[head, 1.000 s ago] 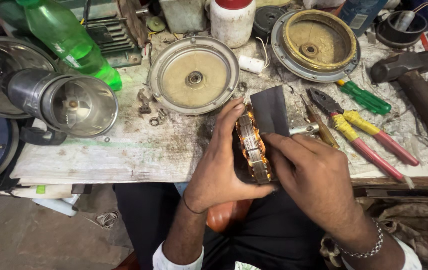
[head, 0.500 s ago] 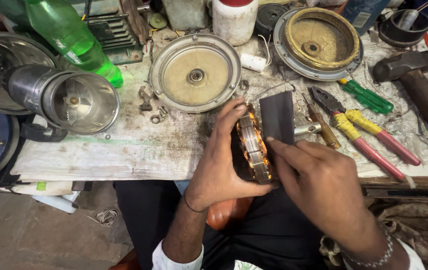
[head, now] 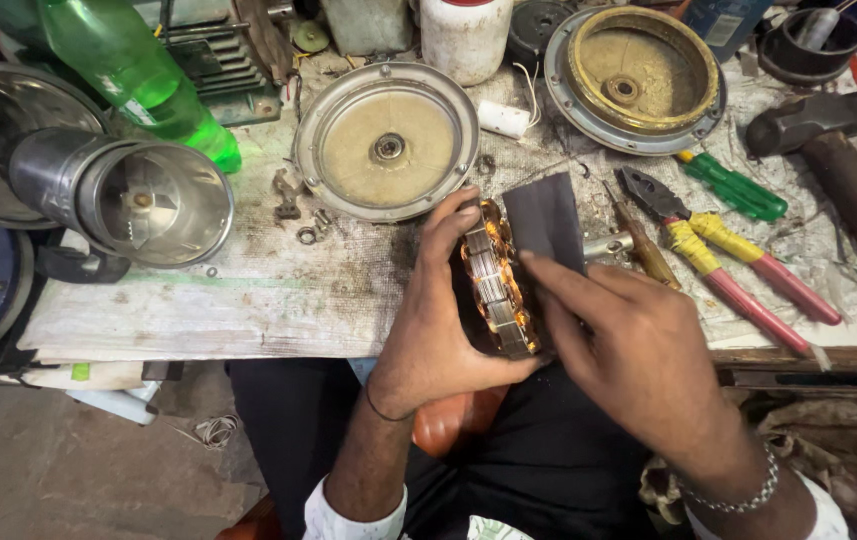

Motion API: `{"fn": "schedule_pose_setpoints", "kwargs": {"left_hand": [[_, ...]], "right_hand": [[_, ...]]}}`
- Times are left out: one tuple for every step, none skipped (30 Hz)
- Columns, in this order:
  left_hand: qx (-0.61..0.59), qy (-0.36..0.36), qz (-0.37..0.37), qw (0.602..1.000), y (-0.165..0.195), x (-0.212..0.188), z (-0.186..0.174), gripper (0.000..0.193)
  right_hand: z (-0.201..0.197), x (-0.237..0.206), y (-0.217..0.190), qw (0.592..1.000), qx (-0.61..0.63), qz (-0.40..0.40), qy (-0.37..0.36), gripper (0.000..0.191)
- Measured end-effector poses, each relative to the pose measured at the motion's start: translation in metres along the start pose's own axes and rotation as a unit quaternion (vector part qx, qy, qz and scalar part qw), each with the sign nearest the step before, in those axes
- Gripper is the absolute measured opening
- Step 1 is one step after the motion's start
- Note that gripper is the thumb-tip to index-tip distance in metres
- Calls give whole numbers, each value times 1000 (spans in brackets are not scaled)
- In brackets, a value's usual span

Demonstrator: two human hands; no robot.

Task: The person holds a motor rotor in their left hand and uses a sanding block in their right hand to sand the copper windings and metal surfaces. The person rotates the rotor to access different areas and continues sanding throughout the clip.

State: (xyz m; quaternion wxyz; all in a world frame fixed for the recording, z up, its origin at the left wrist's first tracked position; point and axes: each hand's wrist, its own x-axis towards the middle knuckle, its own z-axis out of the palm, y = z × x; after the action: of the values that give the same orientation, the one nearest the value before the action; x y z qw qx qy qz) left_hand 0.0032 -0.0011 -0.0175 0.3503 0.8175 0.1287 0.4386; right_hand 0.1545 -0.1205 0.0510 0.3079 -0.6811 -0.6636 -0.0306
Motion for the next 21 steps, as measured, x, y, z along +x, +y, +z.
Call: {"fn": "schedule_pose_setpoints", "kwargs": {"left_hand": [[-7, 1, -2, 1000, 0, 0, 0, 129], [-14, 3, -3, 1000, 0, 0, 0, 128], [-21, 6, -5, 1000, 0, 0, -1, 128], [-15, 3, 2, 1000, 0, 1, 0, 128], [-9, 1, 9, 1000, 0, 1, 0, 129], [-4, -2, 15, 1000, 1, 1, 1, 130], [-4, 0, 17, 1000, 1, 2, 1, 129], [-5, 2, 21, 1000, 1, 2, 1, 129], [-6, 4, 24, 1000, 1, 2, 1, 128], [-6, 5, 17, 1000, 1, 2, 2, 129], [-6, 7, 11, 1000, 1, 3, 2, 129], [-5, 9, 6, 1000, 1, 3, 1, 129], [-8, 6, 6, 1000, 1, 4, 1, 129], [-11, 3, 6, 1000, 1, 3, 2, 129], [-15, 0, 5, 1000, 1, 4, 2, 129], [-10, -4, 5, 1000, 1, 4, 2, 129], [-5, -8, 5, 1000, 1, 4, 2, 130], [0, -13, 5, 1000, 1, 4, 2, 130], [1, -6, 3, 1000, 1, 4, 2, 131], [1, -1, 2, 1000, 1, 4, 3, 131], [2, 4, 2, 1000, 0, 4, 3, 131]], "right_hand": [[1, 1, 1, 1000, -16, -6, 0, 43], [1, 0, 1, 999, -31, -13, 0, 45], [3, 1, 1, 999, -48, -21, 0, 48], [2, 0, 2, 999, -48, -22, -2, 47], [3, -1, 2, 999, -47, -22, -4, 46], [2, -1, 3, 999, -47, -22, -7, 46], [2, -2, 3, 999, -44, -11, -8, 45], [2, -2, 4, 999, -41, 0, -8, 44], [2, -2, 5, 999, -37, 12, -8, 44], [3, -2, 6, 999, -43, 11, -9, 44], [3, -2, 6, 999, -48, 9, -10, 44], [3, -2, 6, 998, -54, 7, -10, 44], [3, -1, 7, 999, -49, -3, -2, 44], [3, -1, 7, 999, -43, -11, 5, 44], [3, -1, 7, 999, -38, -20, 11, 43], [3, -1, 8, 999, -36, -11, 14, 42], [4, 0, 8, 999, -34, -2, 17, 40], [4, -1, 9, 999, -31, 8, 19, 39], [5, 0, 10, 999, -39, 6, 23, 38], [6, 0, 11, 999, -47, 5, 28, 38], [7, 0, 12, 998, -55, 4, 33, 38]]}}
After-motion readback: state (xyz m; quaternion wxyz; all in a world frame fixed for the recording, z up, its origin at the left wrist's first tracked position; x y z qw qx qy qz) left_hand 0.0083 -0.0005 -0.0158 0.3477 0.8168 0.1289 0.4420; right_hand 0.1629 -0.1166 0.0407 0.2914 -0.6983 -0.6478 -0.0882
